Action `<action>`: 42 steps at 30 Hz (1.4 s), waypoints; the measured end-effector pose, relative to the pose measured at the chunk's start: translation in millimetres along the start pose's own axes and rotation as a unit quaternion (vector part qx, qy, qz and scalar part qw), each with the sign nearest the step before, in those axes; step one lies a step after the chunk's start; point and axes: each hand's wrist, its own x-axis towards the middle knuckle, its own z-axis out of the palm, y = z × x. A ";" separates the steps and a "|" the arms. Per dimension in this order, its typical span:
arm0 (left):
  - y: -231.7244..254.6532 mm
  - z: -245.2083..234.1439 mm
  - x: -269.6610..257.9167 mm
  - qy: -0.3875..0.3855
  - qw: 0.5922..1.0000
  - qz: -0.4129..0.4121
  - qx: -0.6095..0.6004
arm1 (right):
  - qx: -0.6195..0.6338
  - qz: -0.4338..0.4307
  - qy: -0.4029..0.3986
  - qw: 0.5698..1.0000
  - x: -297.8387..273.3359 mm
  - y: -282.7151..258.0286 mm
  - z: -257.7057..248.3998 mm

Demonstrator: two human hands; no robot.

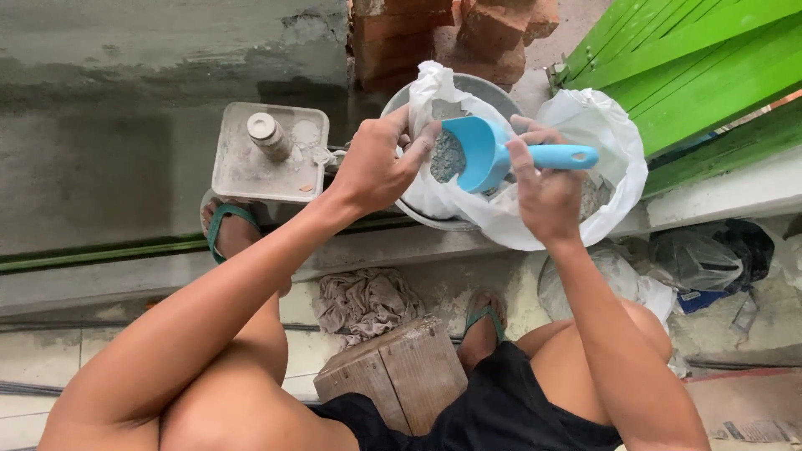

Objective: The person scoops a gray powder from a white bag using a blue scoop and transfers it into a metal bowl lined with another white bag. The person repeatedly scoops and pours the powder while holding the bag open with the other hand.

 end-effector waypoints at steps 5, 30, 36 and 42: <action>-5.0 4.2 1.6 -0.003 1.000 0.007 0.015 | 0.056 0.056 -0.002 0.997 -12.2 5.9 30.6; 14.6 1.5 0.1 0.157 0.983 0.077 0.056 | 0.374 0.226 0.186 0.880 -16.9 3.0 -80.2; 80.1 26.9 -45.7 -0.181 0.935 0.302 0.045 | 0.361 0.211 0.263 0.869 -29.6 18.7 -139.4; 64.3 101.7 -90.9 -0.491 0.864 -0.097 0.051 | 0.296 0.206 0.259 0.896 -60.4 60.9 -207.0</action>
